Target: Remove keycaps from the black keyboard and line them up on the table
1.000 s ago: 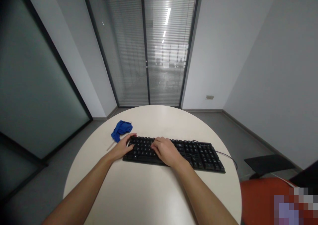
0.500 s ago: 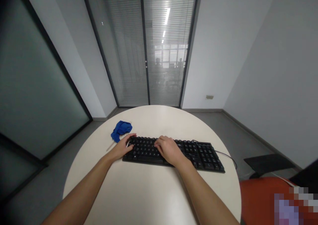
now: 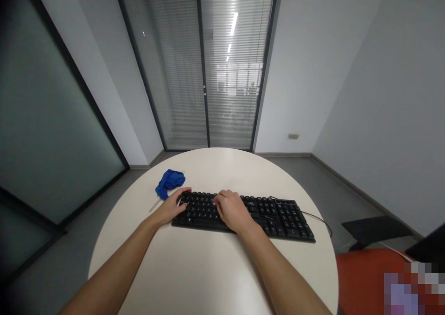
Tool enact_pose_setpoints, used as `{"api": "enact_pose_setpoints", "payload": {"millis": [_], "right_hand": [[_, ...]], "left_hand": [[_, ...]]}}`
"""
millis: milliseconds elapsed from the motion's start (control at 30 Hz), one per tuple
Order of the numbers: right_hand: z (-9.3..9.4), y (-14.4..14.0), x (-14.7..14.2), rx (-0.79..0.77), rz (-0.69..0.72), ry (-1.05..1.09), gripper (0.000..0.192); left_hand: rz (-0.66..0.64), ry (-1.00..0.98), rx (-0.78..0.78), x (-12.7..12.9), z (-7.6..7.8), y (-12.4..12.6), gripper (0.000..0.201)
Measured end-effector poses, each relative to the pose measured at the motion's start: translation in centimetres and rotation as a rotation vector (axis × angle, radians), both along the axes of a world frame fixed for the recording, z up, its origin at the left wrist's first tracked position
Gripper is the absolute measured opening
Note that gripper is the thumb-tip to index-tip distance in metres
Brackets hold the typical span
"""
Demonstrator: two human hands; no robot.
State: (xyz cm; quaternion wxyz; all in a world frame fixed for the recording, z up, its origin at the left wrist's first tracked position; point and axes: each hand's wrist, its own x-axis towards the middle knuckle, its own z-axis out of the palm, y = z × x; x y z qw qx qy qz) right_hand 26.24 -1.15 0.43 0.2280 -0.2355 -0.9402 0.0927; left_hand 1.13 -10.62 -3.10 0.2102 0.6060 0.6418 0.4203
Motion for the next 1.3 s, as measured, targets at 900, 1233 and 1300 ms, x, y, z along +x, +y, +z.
{"api": "enact_pose_setpoints", "payload": {"millis": [900,1233,1300], "right_hand": [[0.1,0.0,-0.6,0.086,-0.078,-0.050,0.019],[0.1,0.4,-1.5,0.056,-0.023,0.045,0.022],[0.1,0.4,-1.9,0.090,0.000,-0.006,0.022]], "left_hand": [[-0.014,0.031,0.030,-0.4,-0.6,0.1,0.054],[-0.017,0.014,0.051,-0.4,-0.8,0.3,0.054],[-0.012,0.024,0.051,-0.4,-0.8,0.3,0.054]]}}
